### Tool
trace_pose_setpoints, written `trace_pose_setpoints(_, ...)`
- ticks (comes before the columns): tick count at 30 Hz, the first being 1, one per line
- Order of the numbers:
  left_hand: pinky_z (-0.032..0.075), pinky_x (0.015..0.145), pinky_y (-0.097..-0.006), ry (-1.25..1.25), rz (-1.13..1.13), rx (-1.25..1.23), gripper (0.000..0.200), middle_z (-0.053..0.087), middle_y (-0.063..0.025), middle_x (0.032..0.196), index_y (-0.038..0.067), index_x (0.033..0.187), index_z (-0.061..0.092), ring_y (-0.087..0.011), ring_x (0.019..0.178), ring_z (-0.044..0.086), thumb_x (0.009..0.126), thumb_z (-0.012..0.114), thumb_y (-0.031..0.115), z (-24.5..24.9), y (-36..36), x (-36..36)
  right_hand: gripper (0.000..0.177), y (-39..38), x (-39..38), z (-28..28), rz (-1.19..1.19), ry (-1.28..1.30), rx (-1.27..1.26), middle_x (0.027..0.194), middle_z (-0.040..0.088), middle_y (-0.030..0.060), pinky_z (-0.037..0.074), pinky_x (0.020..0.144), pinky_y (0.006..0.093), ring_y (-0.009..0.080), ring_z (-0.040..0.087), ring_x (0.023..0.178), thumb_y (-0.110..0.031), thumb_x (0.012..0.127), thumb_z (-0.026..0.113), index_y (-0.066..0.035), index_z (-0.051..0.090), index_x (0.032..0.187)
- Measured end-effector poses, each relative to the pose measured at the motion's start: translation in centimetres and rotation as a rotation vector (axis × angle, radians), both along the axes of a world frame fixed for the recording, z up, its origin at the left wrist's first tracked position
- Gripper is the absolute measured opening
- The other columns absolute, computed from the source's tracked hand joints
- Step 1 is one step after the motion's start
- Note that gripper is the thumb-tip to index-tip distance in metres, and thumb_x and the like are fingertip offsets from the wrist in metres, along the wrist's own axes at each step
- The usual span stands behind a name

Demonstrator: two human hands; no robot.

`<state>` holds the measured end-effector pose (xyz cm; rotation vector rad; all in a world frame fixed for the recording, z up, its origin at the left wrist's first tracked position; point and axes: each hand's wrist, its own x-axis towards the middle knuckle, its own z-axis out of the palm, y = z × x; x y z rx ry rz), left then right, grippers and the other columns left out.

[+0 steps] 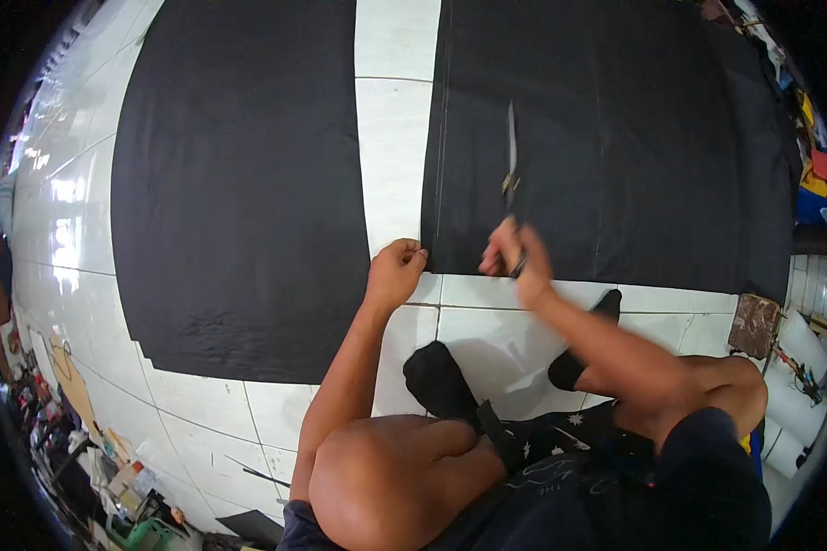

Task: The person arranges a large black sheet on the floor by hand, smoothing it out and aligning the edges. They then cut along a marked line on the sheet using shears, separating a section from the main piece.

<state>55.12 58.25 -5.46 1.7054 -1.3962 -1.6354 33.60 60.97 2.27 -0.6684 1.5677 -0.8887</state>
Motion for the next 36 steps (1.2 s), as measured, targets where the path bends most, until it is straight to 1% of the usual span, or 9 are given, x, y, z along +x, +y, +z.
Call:
trace_pose_setpoints(9,0.046,0.059,-0.037,-0.129,-0.278,0.002,0.03,0.063,-0.0144,0.067,-0.002,0.082,0.065,-0.0211,0.06,0.06,0.085,0.07,0.027,1.1,-1.8,0.5,0.038,10.1,7.6,-2.9,-0.129,-0.156,0.112,0.077,0.054,0.0025,0.047,0.063,0.0285,0.0117,0.055,0.067,-0.043,0.1,0.053,-0.005,0.05,0.096)
trace_pose_setpoints(15,0.051,0.068,-0.0383,-0.156,-0.326,-0.095,0.035,0.068,-0.0174,0.076,-0.001,0.094,0.067,-0.0281,0.074,0.068,0.083,0.073,0.031,1.4,-1.7,0.8,0.027,13.7,8.8,-5.2,0.003,-0.113,-0.076,0.08,0.055,0.0019,0.047,0.067,0.0304,0.0127,0.054,0.072,-0.029,0.1,0.056,-0.003,0.054,0.098)
trace_pose_setpoints(17,0.052,0.069,-0.0386,-0.131,-0.228,-0.181,0.055,0.068,-0.0187,0.08,0.001,0.122,0.054,-0.0304,0.076,0.068,0.08,0.076,0.028,0.4,-0.3,0.6,0.027,12.7,8.4,-5.3,0.113,0.112,-0.018,0.081,0.055,0.0028,0.048,0.067,0.0308,0.0121,0.054,0.074,-0.027,0.097,0.063,-0.003,0.052,0.099)
trace_pose_setpoints(18,0.05,0.068,-0.0397,-0.206,-0.329,-0.09,0.068,0.065,-0.018,0.077,0.003,0.134,0.043,-0.0317,0.074,0.065,0.079,0.076,0.025,4.1,-0.9,0.2,0.033,10.1,7.8,-1.9,0.145,0.283,0.038,0.079,0.056,0.0053,0.046,0.068,0.0302,0.0139,0.054,0.074,-0.028,0.091,0.071,-0.002,0.052,0.099)
trace_pose_setpoints(20,0.048,0.07,-0.0413,-0.079,-0.228,-0.282,0.083,0.062,-0.0155,0.085,0.006,0.145,0.035,-0.0342,0.079,0.062,0.075,0.078,0.012,5.5,0.7,0.1,0.038,6.7,5.3,-1.3,0.185,0.485,-0.054,0.078,0.056,0.0087,0.046,0.069,0.033,0.0194,0.055,0.073,-0.03,0.086,0.075,-0.003,0.053,0.099)
trace_pose_setpoints(22,0.048,0.073,-0.042,-0.22,-0.36,-0.6,0.077,0.06,-0.016,0.098,0.009,0.142,0.043,-0.0341,0.088,0.061,0.074,0.079,0.011,3.5,1.8,0.5,0.039,2.9,1.6,-2.3,0.168,0.794,-0.31,0.08,0.059,0.013,0.047,0.066,0.0426,0.0333,0.06,0.075,-0.032,0.085,0.074,-0.002,0.053,0.097)
trace_pose_setpoints(26,0.051,0.08,-0.0413,-0.341,-0.386,-0.615,0.057,0.059,-0.0162,0.103,0.011,0.129,0.059,-0.0329,0.093,0.061,0.076,0.079,0.014,1.9,2.8,0.2,0.051,-2.1,-5.7,-3.4,0.145,1.208,-0.363,0.103,0.062,0.0212,0.045,0.084,0.0501,0.043,0.059,0.097,-0.036,0.082,0.076,0.001,0.054,0.109)
trace_pose_setpoints(31,0.053,0.076,-0.0408,-0.301,-0.285,-0.634,0.044,0.063,-0.0134,0.098,0.017,0.117,0.068,-0.0326,0.087,0.063,0.075,0.079,0.016,-0.3,3.1,0.1,0.056,-3.1,-9.5,-2.9,0.226,1.336,-0.411,0.096,0.065,0.0217,0.049,0.082,0.0483,0.0409,0.063,0.091,-0.041,0.077,0.079,0.002,0.058,0.105)
trace_pose_setpoints(36,0.054,0.072,-0.0386,-0.369,-0.293,-0.637,0.048,0.058,-0.0126,0.103,0.018,0.121,0.067,-0.0292,0.085,0.063,0.076,0.08,0.026,1.9,2.9,-0.5,0.067,-6.0,-12.0,-4.3,0.189,1.334,-0.378,0.118,0.062,0.0232,0.042,0.097,0.0465,0.0384,0.057,0.114,-0.04,0.082,0.075,0.005,0.051,0.126)
